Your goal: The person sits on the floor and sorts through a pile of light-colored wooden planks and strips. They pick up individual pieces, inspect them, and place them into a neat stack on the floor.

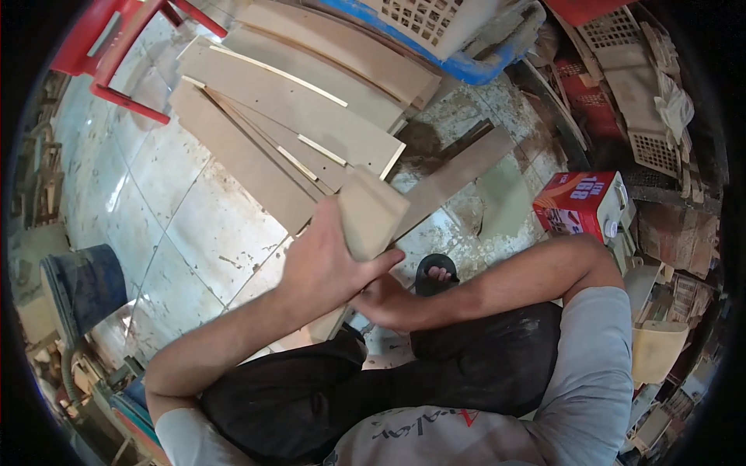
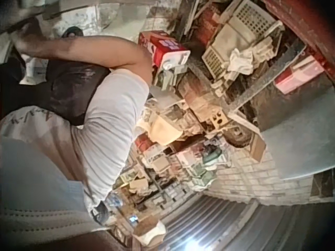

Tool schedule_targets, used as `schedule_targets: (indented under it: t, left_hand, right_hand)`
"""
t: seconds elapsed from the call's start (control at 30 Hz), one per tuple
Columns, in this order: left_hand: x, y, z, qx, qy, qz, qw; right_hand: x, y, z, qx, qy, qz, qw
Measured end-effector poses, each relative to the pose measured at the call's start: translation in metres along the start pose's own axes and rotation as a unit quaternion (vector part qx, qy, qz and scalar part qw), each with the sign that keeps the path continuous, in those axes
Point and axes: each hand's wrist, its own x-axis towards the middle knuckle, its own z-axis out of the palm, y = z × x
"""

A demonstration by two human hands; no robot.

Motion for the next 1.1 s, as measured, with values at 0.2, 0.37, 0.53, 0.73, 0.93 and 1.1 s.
schedule_targets:
  t: [0.2,0.37,0.53,0.73,0.93,1.1]
  left_hand:
    - [0.024,-0.077,0.084,-0.084,0.011,0.158,0.984]
    - [0.033,-0.114,0.113,0.121,-0.122,0.024,0.985]
    - [0.075,-0.138,0.121,0.143,-0.054,0.075,0.985]
    - [0.111,-0.098,0.144,0.127,-0.072,0.148,0.978]
    - [0.094,-0.116,0.144,0.144,-0.004,0.235,0.961]
    - [0.053,-0.129,0.089,0.076,0.024,0.503,0.861]
  right_hand:
    - [-0.003,0.037,-0.063,0.329,0.080,0.143,0.930]
    - [-0.009,0.080,-0.134,0.375,0.210,0.206,0.879]
    - [0.000,0.136,-0.191,0.397,0.272,0.210,0.851]
    - [-0.009,0.187,-0.258,0.363,0.319,0.122,0.867]
    - [-0.007,0.179,-0.274,0.202,0.323,0.261,0.887]
    - [-0.016,0.195,-0.270,0.097,0.379,0.354,0.850]
